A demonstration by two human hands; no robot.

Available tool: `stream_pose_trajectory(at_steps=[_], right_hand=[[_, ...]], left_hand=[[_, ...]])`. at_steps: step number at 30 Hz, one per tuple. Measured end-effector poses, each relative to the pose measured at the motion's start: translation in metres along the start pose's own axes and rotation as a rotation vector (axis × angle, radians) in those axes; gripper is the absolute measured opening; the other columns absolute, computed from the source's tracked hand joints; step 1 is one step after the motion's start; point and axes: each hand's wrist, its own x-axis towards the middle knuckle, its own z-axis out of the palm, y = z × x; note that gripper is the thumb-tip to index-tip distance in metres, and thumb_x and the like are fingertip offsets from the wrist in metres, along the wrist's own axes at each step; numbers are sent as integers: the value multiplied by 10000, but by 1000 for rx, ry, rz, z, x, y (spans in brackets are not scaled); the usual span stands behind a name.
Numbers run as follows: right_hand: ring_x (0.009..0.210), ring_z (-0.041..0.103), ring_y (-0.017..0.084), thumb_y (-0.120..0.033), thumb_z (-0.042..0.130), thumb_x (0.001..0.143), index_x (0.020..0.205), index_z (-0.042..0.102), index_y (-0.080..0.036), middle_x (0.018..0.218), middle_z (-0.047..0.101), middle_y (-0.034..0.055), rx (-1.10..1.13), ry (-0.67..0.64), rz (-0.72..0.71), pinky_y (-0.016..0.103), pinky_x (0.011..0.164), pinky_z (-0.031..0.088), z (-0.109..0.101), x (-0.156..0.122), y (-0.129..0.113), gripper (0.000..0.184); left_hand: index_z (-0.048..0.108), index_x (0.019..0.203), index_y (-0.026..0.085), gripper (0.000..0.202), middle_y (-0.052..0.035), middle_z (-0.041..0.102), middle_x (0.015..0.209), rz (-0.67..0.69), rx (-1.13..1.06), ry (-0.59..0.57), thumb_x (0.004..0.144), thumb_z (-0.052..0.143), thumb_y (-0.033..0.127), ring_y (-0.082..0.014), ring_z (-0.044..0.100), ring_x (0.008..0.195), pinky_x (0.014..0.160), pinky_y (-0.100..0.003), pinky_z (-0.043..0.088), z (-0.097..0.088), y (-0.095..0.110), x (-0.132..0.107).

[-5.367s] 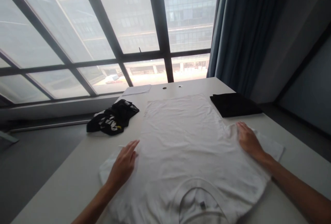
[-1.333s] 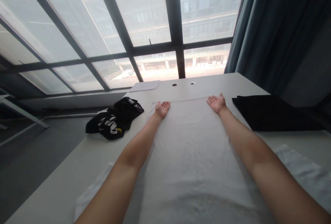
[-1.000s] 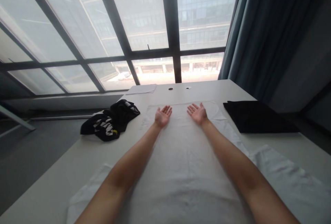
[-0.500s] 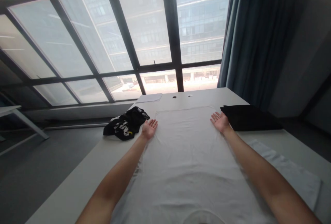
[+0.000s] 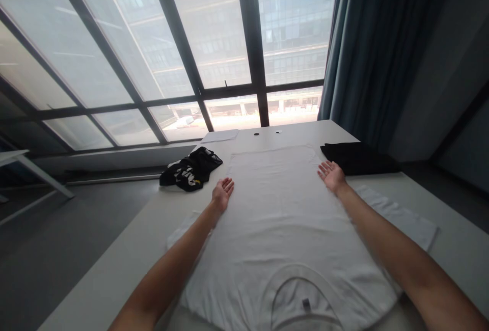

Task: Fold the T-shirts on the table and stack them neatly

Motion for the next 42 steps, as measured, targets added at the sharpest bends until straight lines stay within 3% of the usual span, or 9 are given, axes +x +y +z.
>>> stream_pose_trajectory(at_steps=[4, 6, 9, 17, 20, 25, 33, 36, 42], right_hand=[[1321, 542, 247, -298, 528, 896, 1059, 671, -245, 1378, 612, 82, -297, -209, -140, 550, 1137, 394, 17, -47, 35, 224], [1400, 453, 271, -274, 651, 816, 1078, 708, -255, 1374, 624, 75, -553, -415, -276, 545, 1215, 257, 23, -85, 66, 269], [1504, 280, 278, -300, 692, 819, 1270, 668, -283, 1535, 480, 57, -852, -672, -449, 514, 1262, 44, 17, -133, 100, 452], [1498, 298, 279, -416, 521, 937, 1419, 560, -183, 1577, 402, 131, -1101, -705, -490, 538, 1245, 144, 11, -174, 101, 536], [1417, 446, 253, -457, 498, 954, 1354, 609, -208, 1487, 536, 110, -629, -627, -288, 508, 1206, 299, 24, -188, 107, 484], [1324, 556, 210, -389, 474, 943, 1115, 667, -241, 1413, 605, 79, -50, -309, 148, 457, 1145, 421, 23, -183, 105, 298], [1191, 643, 160, -259, 463, 907, 1009, 659, -230, 1244, 680, 72, 8, 123, 3, 386, 1065, 508, -81, -148, 22, 222], [1150, 662, 213, -286, 513, 874, 1027, 686, -219, 1221, 692, 82, -244, 65, -172, 450, 1045, 519, -82, -154, 22, 241], [1393, 459, 276, -250, 501, 900, 1284, 657, -182, 1450, 561, 132, -1320, -511, -696, 514, 1191, 326, -44, -193, 69, 420]], left_hand=[[715, 1111, 242, 255, -113, 692, 1266, 55, 126, -193, 982, 496, 218, -213, 479, 1393, 1191, -409, 340, 20, -28, -48], [734, 1109, 260, 227, -94, 625, 1380, 197, 426, -561, 936, 591, 230, -217, 339, 1480, 1251, -427, 159, 29, -53, -80], [703, 1223, 299, 368, -78, 525, 1486, 392, 749, -850, 859, 725, 352, -264, 244, 1512, 1252, -472, 21, 30, -83, -118], [478, 1489, 254, 638, -69, 319, 1619, 521, 1225, -1015, 918, 600, 510, -283, 182, 1532, 1244, -523, -3, 19, -87, -138], [528, 1449, 221, 538, -95, 428, 1568, 403, 937, -861, 943, 565, 401, -265, 339, 1478, 1252, -471, 162, 31, -97, -144], [633, 1249, 136, 342, -173, 615, 1373, -188, 56, -334, 939, 506, 203, -246, 623, 1239, 1105, -401, 459, 35, -99, -140], [616, 1199, 82, 327, -195, 635, 1327, -128, -74, 32, 958, 401, 135, -215, 688, 1129, 933, -331, 580, -77, -17, -120], [654, 1192, 113, 327, -172, 639, 1343, -34, 117, -52, 940, 457, 183, -233, 654, 1195, 1034, -381, 519, -79, -11, -128], [542, 1443, 251, 498, -77, 484, 1531, 544, 1318, -676, 977, 518, 424, -266, 372, 1462, 1232, -496, 224, -36, -54, -157]])
